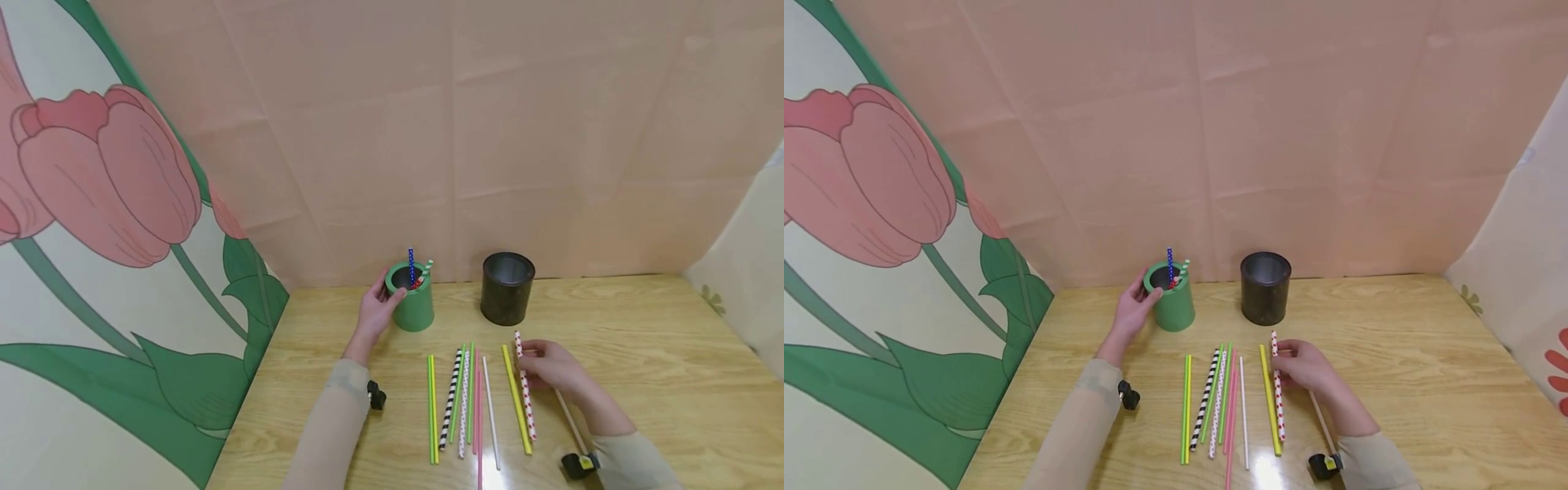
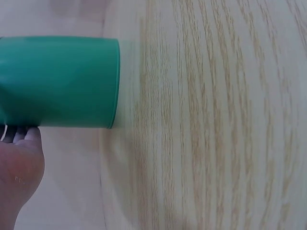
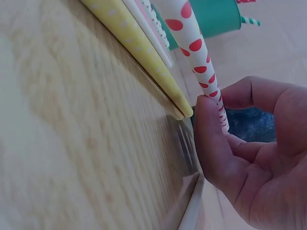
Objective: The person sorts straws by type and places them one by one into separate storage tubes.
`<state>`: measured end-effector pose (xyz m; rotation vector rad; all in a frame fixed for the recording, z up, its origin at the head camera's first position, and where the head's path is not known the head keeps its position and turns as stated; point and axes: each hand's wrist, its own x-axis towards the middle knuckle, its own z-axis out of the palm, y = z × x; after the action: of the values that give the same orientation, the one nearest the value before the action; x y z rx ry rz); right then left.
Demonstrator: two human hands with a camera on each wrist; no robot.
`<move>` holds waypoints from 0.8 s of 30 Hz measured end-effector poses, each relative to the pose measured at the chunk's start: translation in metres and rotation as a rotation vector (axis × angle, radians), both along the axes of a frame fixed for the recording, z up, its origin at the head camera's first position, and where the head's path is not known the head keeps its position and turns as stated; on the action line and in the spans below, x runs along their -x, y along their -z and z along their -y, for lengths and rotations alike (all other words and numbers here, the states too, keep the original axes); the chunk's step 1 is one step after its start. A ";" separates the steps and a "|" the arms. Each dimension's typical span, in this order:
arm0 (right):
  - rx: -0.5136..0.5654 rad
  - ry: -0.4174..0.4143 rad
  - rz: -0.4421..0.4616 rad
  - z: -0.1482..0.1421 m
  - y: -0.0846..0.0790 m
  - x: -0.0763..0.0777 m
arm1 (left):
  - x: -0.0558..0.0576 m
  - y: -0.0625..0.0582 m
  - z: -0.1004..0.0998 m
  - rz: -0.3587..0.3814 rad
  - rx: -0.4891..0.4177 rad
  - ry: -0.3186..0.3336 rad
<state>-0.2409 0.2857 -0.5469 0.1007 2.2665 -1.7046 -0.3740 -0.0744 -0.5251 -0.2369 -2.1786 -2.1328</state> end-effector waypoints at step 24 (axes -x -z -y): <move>0.002 -0.008 -0.018 -0.007 -0.004 -0.001 | 0.000 0.001 -0.001 0.001 -0.010 0.004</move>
<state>-0.2396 0.2923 -0.5431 0.0756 2.2747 -1.7103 -0.3737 -0.0738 -0.5260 -0.2399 -2.1691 -2.1457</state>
